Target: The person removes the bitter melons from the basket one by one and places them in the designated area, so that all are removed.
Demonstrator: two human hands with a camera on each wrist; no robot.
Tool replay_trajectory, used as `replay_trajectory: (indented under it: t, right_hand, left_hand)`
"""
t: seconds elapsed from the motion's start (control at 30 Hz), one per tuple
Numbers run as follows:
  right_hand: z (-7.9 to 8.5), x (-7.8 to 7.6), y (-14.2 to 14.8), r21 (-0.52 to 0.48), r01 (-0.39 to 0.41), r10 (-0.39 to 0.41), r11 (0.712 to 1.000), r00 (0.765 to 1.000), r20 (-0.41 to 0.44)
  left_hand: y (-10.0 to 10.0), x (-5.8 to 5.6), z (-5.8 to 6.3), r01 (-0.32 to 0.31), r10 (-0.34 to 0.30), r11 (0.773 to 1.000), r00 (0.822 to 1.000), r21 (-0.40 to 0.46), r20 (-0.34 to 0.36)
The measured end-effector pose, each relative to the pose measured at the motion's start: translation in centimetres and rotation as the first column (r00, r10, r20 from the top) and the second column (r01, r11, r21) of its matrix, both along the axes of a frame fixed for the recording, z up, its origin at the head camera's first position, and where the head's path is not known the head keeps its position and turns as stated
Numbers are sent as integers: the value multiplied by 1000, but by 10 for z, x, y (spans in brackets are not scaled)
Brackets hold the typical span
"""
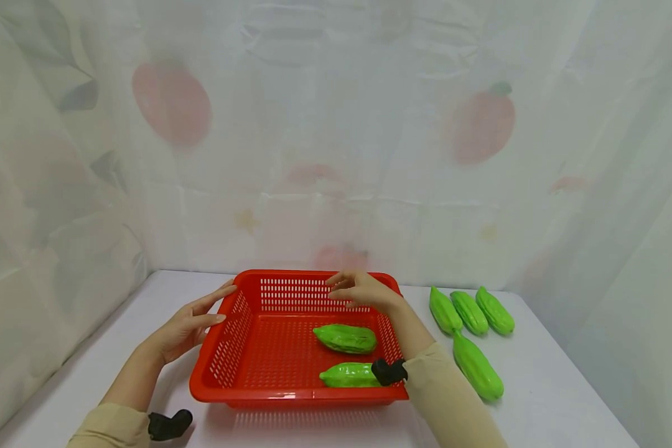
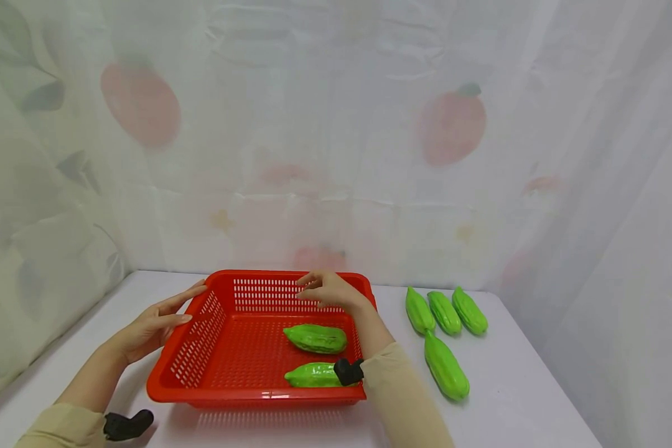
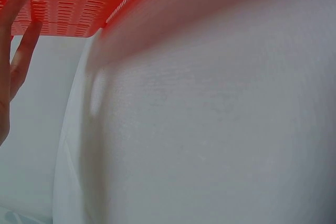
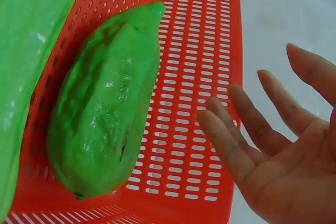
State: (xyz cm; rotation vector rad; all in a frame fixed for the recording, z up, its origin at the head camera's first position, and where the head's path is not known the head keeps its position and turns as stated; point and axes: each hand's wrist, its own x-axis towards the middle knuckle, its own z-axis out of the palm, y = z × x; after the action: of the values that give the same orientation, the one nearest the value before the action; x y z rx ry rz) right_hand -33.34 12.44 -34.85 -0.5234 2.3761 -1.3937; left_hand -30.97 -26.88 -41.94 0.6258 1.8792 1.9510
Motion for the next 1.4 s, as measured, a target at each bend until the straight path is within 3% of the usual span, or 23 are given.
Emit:
replay_trajectory:
  t: [0.3, 0.77, 1.4]
  right_hand:
    - [-5, 0, 4, 100, -74, 72, 992, 997, 17]
    - [-11, 2, 9, 200, -118, 103, 973, 991, 84]
    - [-13, 7, 10, 393, -117, 48, 912, 982, 182]
  left_hand:
    - [1, 0, 0, 17, -17, 1000, 1000, 24, 6]
    - [1, 0, 0, -3, 3, 1000, 1000, -11, -10]
    - [-1, 0, -2, 4, -4, 1000, 1000, -6, -24]
